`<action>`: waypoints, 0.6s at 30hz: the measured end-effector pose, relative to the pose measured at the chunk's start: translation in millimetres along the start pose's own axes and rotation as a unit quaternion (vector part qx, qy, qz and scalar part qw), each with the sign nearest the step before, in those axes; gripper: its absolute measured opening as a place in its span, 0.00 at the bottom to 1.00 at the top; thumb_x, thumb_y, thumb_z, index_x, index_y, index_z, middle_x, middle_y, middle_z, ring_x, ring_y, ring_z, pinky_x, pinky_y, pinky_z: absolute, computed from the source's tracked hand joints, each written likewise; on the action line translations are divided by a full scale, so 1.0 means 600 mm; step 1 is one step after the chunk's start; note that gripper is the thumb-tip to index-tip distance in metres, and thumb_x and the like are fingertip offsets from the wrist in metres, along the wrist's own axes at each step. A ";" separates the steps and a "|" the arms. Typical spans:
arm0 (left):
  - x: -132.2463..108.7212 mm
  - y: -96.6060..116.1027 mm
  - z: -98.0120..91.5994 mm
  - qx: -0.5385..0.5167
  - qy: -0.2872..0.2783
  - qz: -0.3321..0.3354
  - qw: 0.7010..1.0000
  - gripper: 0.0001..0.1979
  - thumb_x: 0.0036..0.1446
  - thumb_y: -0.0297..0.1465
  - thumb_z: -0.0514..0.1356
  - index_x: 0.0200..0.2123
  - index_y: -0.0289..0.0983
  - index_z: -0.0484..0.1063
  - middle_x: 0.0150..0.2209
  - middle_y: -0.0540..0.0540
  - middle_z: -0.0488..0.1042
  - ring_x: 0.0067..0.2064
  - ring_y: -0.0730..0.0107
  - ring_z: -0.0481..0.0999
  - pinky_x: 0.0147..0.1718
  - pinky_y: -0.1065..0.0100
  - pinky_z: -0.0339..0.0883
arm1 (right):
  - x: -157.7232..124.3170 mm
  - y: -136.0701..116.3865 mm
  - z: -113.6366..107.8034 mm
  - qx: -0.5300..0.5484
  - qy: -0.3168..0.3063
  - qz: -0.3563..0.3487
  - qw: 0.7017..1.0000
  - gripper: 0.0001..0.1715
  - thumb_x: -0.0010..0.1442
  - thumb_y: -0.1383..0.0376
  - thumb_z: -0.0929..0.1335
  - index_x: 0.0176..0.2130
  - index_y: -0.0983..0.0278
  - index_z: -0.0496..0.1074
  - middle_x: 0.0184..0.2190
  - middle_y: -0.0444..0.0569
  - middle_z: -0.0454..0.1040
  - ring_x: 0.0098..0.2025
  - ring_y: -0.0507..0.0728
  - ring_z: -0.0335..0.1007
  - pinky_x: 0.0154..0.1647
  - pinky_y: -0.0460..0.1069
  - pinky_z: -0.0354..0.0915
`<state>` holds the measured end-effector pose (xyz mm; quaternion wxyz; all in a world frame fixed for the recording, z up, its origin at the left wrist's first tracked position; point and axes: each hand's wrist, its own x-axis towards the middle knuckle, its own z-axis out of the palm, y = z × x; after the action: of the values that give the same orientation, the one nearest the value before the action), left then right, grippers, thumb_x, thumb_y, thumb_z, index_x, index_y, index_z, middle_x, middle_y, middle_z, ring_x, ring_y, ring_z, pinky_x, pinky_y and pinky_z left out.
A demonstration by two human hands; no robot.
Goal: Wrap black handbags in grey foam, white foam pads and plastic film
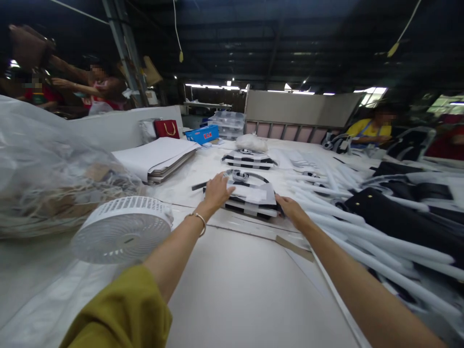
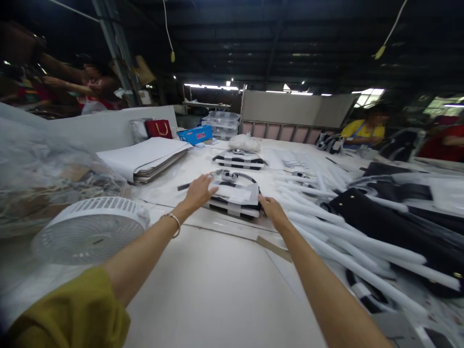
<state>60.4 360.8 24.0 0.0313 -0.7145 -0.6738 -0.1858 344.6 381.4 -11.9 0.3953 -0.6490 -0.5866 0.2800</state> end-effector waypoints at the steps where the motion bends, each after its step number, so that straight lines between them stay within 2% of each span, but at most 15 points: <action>1: -0.014 0.015 0.010 0.008 -0.002 0.053 0.999 0.27 0.65 0.41 0.57 0.64 0.39 0.61 0.68 0.38 0.57 0.71 0.54 0.51 0.66 0.50 0.49 | -0.007 -0.002 -0.005 -0.018 0.021 0.002 1.000 0.27 0.59 0.49 0.65 0.45 0.68 0.75 0.42 0.59 0.79 0.46 0.65 0.74 0.48 0.56 0.68; 4: -0.049 0.045 0.043 0.033 -0.010 0.175 0.984 0.34 0.59 0.39 0.63 0.66 0.43 0.56 0.69 0.44 0.56 0.71 0.59 0.51 0.68 0.53 0.47 | -0.049 -0.002 -0.017 -0.056 0.064 -0.007 0.996 0.25 0.59 0.53 0.65 0.48 0.69 0.72 0.47 0.61 0.76 0.50 0.66 0.72 0.53 0.59 0.65; 5: -0.057 0.050 0.054 0.041 -0.005 0.195 0.980 0.35 0.60 0.36 0.63 0.67 0.42 0.55 0.69 0.43 0.56 0.71 0.59 0.52 0.68 0.52 0.47 | -0.069 0.002 -0.018 -0.078 0.066 -0.033 0.994 0.23 0.59 0.54 0.65 0.47 0.68 0.72 0.46 0.60 0.76 0.50 0.66 0.71 0.54 0.60 0.64; 7: -0.064 0.054 0.073 0.055 0.011 0.211 0.976 0.32 0.63 0.30 0.57 0.68 0.38 0.51 0.69 0.39 0.55 0.70 0.57 0.52 0.68 0.50 0.47 | -0.115 0.018 -0.016 -0.146 0.046 -0.137 0.979 0.18 0.60 0.56 0.65 0.44 0.65 0.73 0.46 0.58 0.76 0.52 0.66 0.70 0.56 0.61 0.63; 9: -0.062 0.054 0.088 0.064 0.027 0.214 0.974 0.30 0.65 0.25 0.51 0.69 0.36 0.49 0.69 0.38 0.55 0.70 0.56 0.53 0.67 0.47 0.46 | -0.161 0.042 -0.008 -0.230 -0.003 -0.276 0.933 0.17 0.63 0.57 0.65 0.48 0.63 0.73 0.52 0.57 0.74 0.58 0.67 0.66 0.60 0.63 0.60; 11: -0.053 0.055 0.101 0.071 0.037 0.212 0.974 0.29 0.66 0.24 0.48 0.69 0.36 0.49 0.69 0.37 0.54 0.70 0.55 0.52 0.67 0.46 0.46 | -0.198 0.067 0.003 -0.288 -0.062 -0.370 0.881 0.21 0.66 0.59 0.64 0.55 0.62 0.70 0.58 0.56 0.71 0.63 0.65 0.62 0.64 0.64 0.57; 12: -0.046 0.057 0.107 0.073 0.041 0.209 0.974 0.29 0.66 0.24 0.47 0.69 0.35 0.49 0.69 0.37 0.54 0.70 0.54 0.52 0.67 0.45 0.46 | -0.211 0.078 0.009 -0.306 -0.085 -0.389 0.865 0.23 0.67 0.59 0.63 0.59 0.62 0.68 0.61 0.55 0.69 0.65 0.64 0.60 0.65 0.63 0.56; 14: -0.028 0.063 0.118 0.077 0.046 0.201 0.976 0.29 0.65 0.24 0.47 0.69 0.35 0.49 0.69 0.36 0.54 0.71 0.53 0.52 0.67 0.45 0.46 | -0.227 0.092 0.017 -0.327 -0.104 -0.394 0.853 0.25 0.68 0.61 0.62 0.62 0.62 0.65 0.63 0.55 0.66 0.66 0.63 0.58 0.66 0.63 0.55; 18: 0.020 0.074 0.133 0.073 0.047 0.176 0.981 0.29 0.64 0.25 0.50 0.68 0.35 0.53 0.69 0.34 0.55 0.70 0.52 0.53 0.67 0.44 0.46 | -0.232 0.095 0.022 -0.312 -0.096 -0.383 0.864 0.26 0.68 0.62 0.62 0.63 0.62 0.65 0.64 0.55 0.66 0.66 0.63 0.59 0.67 0.64 0.56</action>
<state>122.0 391.8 -36.9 0.1469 -0.8085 -0.5467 -0.1607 342.9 247.0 -80.9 0.1906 -0.4328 -0.8806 -0.0301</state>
